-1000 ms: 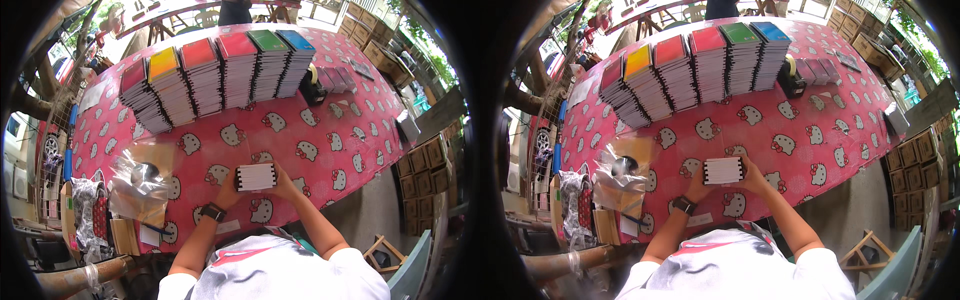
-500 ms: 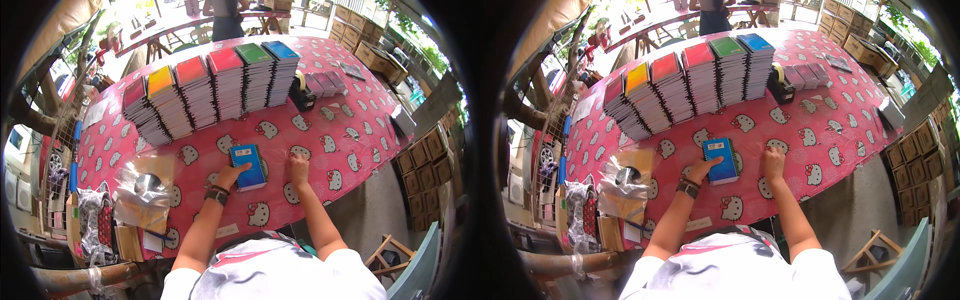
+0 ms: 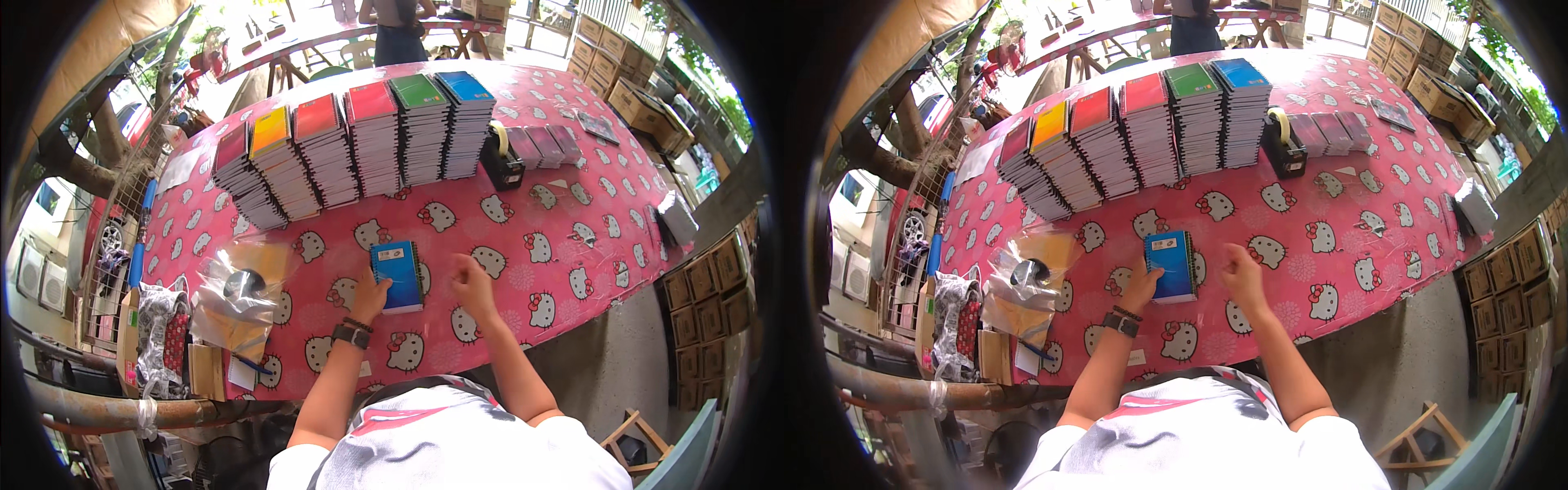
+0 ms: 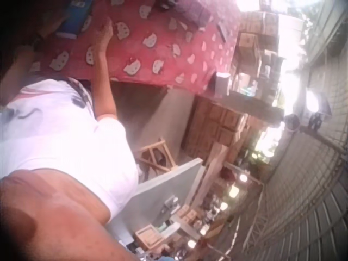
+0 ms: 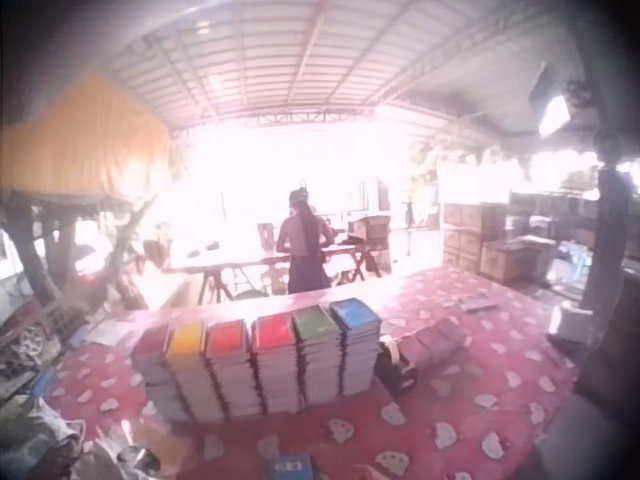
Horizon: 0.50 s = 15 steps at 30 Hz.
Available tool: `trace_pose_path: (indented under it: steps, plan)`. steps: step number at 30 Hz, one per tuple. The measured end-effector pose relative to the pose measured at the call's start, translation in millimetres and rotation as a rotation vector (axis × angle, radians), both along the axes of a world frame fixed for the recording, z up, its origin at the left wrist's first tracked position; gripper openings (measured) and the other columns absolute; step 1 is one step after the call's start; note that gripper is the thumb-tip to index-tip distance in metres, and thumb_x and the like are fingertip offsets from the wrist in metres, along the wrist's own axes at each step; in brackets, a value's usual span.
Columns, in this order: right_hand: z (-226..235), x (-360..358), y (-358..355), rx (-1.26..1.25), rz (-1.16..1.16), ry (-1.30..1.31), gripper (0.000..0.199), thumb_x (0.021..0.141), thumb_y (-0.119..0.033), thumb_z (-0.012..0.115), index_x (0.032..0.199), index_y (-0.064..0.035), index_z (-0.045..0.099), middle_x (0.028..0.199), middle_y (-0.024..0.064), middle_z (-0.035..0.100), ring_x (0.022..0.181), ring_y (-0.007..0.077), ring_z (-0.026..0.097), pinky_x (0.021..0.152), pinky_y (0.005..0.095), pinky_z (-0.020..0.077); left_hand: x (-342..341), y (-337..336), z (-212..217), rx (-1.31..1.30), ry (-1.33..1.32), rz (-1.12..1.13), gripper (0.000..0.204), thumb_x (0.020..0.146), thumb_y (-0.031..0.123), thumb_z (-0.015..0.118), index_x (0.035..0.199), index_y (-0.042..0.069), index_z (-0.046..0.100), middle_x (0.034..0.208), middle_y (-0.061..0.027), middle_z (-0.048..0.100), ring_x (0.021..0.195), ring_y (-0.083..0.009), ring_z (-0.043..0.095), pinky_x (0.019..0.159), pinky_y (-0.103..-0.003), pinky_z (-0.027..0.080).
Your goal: The person picks up notebooks of various colors from stacks on a table, places them into a clear plastic bag, and then seals the bag with tape.
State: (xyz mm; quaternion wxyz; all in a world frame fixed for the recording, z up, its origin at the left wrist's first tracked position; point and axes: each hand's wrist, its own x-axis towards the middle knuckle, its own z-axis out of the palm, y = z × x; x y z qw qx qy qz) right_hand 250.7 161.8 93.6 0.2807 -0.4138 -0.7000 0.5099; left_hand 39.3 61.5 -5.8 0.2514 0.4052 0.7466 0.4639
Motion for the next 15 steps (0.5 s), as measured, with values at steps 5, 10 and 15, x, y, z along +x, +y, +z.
trace_pose_path:
  steps: [5,10,15]
  plan:
    - [-14,-35,-36,0.667,0.462,-0.174,0.038,0.067,0.001,0.058,0.105,0.0000,0.055,0.092,0.0182,0.056,0.086,0.0325,0.057,0.074,0.0396,0.0473,35,11,23,0.171,-0.694,0.052,0.034,0.084,0.024,0.057,0.107,-0.001,0.051,0.098,-0.0076,0.060,0.086,-0.0155,0.056,0.077,-0.031,0.044]
    - [-23,-21,-58,0.577,0.677,-0.094,0.027,0.068,0.000,0.060,0.094,-0.0024,0.057,0.098,0.0151,0.055,0.088,0.0324,0.056,0.074,0.0398,0.0480,52,7,43,0.109,-0.438,0.024,0.049,0.068,0.027,0.073,0.102,-0.002,0.053,0.093,-0.0143,0.062,0.085,-0.0236,0.061,0.072,-0.035,0.048]
    - [-2,-5,-11,0.396,0.666,0.035,0.032,0.072,-0.003,0.060,0.104,-0.0063,0.059,0.116,0.0139,0.051,0.093,0.0313,0.054,0.076,0.0386,0.0454,40,0,9,0.095,-0.179,0.049,0.042,0.068,0.018,0.072,0.100,-0.002,0.053,0.090,-0.0135,0.062,0.083,-0.0241,0.062,0.073,-0.036,0.049]
